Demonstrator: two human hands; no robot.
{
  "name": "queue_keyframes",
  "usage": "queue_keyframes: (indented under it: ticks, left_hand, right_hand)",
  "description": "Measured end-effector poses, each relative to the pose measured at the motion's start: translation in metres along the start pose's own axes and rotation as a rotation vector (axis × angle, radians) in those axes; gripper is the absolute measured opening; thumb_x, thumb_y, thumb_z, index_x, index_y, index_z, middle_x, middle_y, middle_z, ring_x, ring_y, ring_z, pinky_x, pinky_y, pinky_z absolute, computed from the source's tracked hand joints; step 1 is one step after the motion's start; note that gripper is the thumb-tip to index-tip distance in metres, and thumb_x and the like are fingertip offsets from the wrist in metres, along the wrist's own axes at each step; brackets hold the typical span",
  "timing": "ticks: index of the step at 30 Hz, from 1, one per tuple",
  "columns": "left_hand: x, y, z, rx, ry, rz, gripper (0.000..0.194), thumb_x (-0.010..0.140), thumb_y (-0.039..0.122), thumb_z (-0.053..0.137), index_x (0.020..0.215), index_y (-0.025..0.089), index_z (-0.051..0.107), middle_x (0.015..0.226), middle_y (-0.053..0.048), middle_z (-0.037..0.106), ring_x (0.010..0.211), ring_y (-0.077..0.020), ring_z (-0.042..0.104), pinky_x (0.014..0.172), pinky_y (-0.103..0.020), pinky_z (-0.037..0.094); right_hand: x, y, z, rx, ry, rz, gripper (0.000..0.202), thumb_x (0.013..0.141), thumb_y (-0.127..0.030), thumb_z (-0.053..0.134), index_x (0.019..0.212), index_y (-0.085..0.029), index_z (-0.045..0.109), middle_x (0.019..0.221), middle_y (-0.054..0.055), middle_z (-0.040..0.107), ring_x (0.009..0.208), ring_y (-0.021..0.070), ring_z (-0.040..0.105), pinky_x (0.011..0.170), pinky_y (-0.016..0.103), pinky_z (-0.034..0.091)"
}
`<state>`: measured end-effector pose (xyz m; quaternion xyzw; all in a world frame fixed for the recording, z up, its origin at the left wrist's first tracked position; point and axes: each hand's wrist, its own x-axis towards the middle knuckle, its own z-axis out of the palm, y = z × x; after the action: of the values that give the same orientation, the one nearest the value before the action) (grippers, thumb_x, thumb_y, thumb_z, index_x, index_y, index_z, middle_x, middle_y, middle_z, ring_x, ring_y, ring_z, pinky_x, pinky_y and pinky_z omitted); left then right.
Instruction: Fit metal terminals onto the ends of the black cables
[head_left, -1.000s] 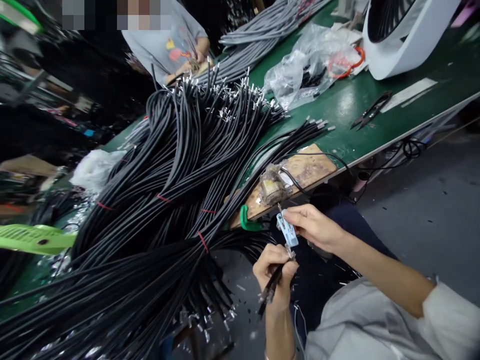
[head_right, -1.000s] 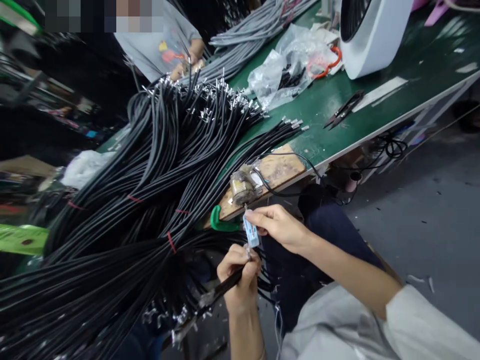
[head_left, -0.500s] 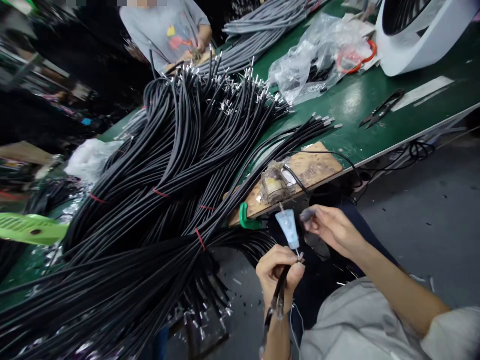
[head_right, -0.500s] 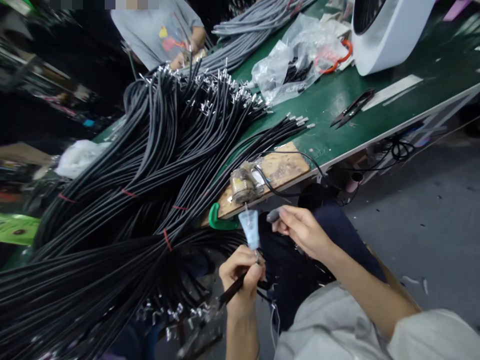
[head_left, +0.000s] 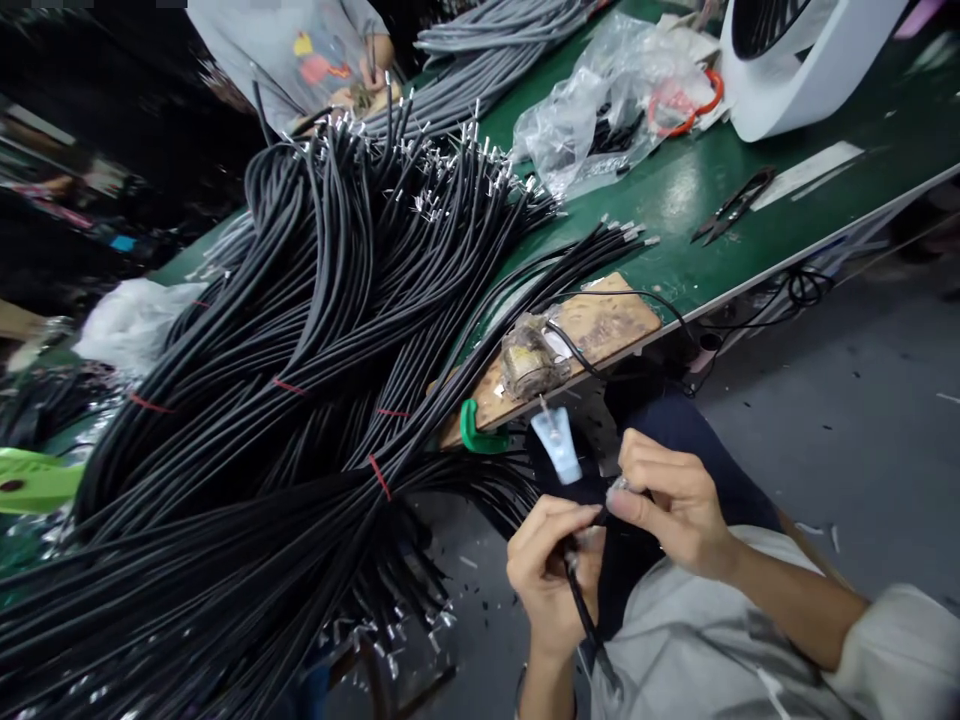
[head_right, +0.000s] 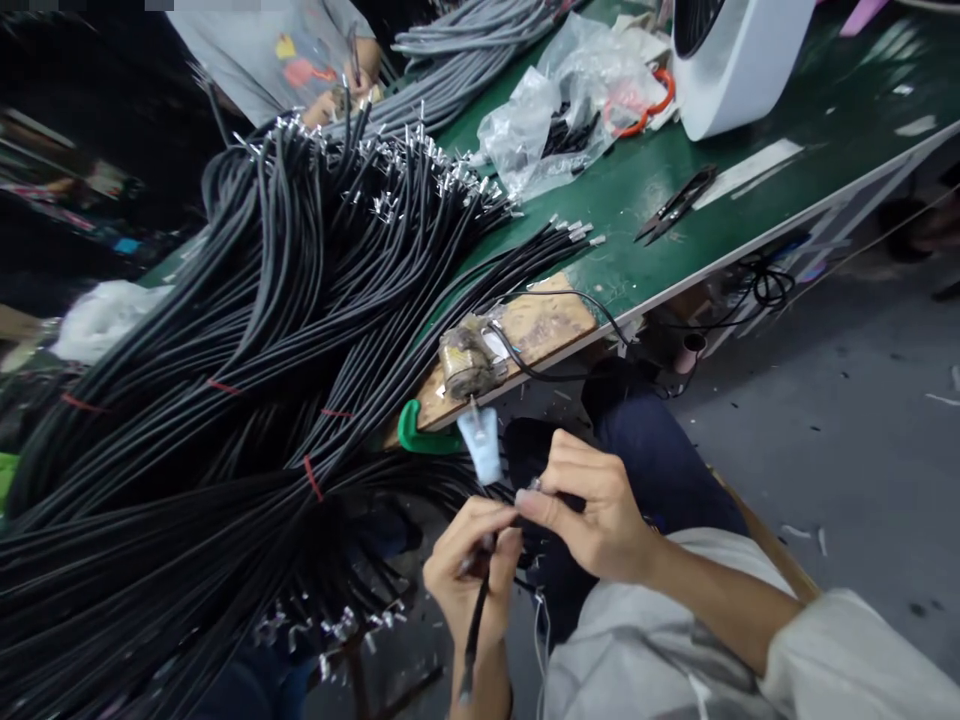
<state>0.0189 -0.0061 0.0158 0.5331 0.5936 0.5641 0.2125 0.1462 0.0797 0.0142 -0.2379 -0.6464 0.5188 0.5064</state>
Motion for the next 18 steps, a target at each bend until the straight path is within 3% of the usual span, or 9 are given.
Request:
queue_keyframes:
  ticks: [3, 7, 10, 12, 18]
  left_hand:
    - [-0.002, 0.004, 0.004, 0.072, 0.042, -0.036, 0.011, 0.078, 0.013, 0.068, 0.087, 0.019, 0.072, 0.067, 0.000, 0.060, 0.057, -0.0106, 0.053, 0.051, -0.020, 0.042]
    - [-0.007, 0.005, 0.005, 0.122, 0.051, -0.107, 0.009, 0.079, 0.012, 0.067, 0.085, 0.018, 0.069, 0.069, 0.001, 0.057, 0.056, -0.0101, 0.053, 0.051, -0.020, 0.042]
    - [-0.007, 0.006, 0.005, 0.117, 0.044, -0.119, 0.007, 0.079, 0.011, 0.066, 0.080, 0.017, 0.067, 0.069, 0.001, 0.056, 0.056, -0.0106, 0.054, 0.051, -0.021, 0.042]
    - [-0.005, 0.006, 0.004, 0.137, 0.030, -0.085, 0.007, 0.078, 0.010, 0.067, 0.076, 0.017, 0.065, 0.067, 0.001, 0.056, 0.057, -0.0108, 0.054, 0.052, -0.021, 0.042]
    - [0.003, 0.006, 0.000, 0.180, -0.212, -0.092, 0.009, 0.078, 0.010, 0.067, 0.071, 0.016, 0.064, 0.063, 0.001, 0.056, 0.054, -0.0103, 0.052, 0.051, -0.020, 0.039]
  right_hand:
    - [0.001, -0.001, -0.001, 0.016, -0.040, 0.059, 0.020, 0.088, -0.015, 0.058, 0.068, -0.016, 0.057, 0.064, 0.001, 0.051, 0.064, 0.0145, 0.046, 0.061, 0.030, 0.039]
    - [0.001, -0.003, -0.001, -0.123, -0.001, -0.046, 0.012, 0.085, -0.009, 0.058, 0.075, -0.016, 0.058, 0.068, 0.003, 0.055, 0.067, 0.0156, 0.049, 0.067, 0.032, 0.041]
    - [0.002, -0.001, -0.002, -0.121, -0.102, 0.002, 0.006, 0.085, -0.015, 0.061, 0.078, -0.016, 0.060, 0.071, 0.004, 0.058, 0.070, 0.0168, 0.050, 0.067, 0.032, 0.042]
    - [0.002, -0.001, -0.004, -0.131, -0.161, 0.053, 0.013, 0.084, -0.019, 0.063, 0.073, -0.016, 0.058, 0.069, 0.003, 0.057, 0.069, 0.0163, 0.049, 0.064, 0.031, 0.040]
    - [-0.002, 0.009, 0.003, -0.218, -0.066, 0.160, 0.042, 0.082, -0.016, 0.056, 0.050, -0.020, 0.029, 0.050, -0.004, 0.034, 0.054, 0.0115, 0.036, 0.057, 0.028, 0.033]
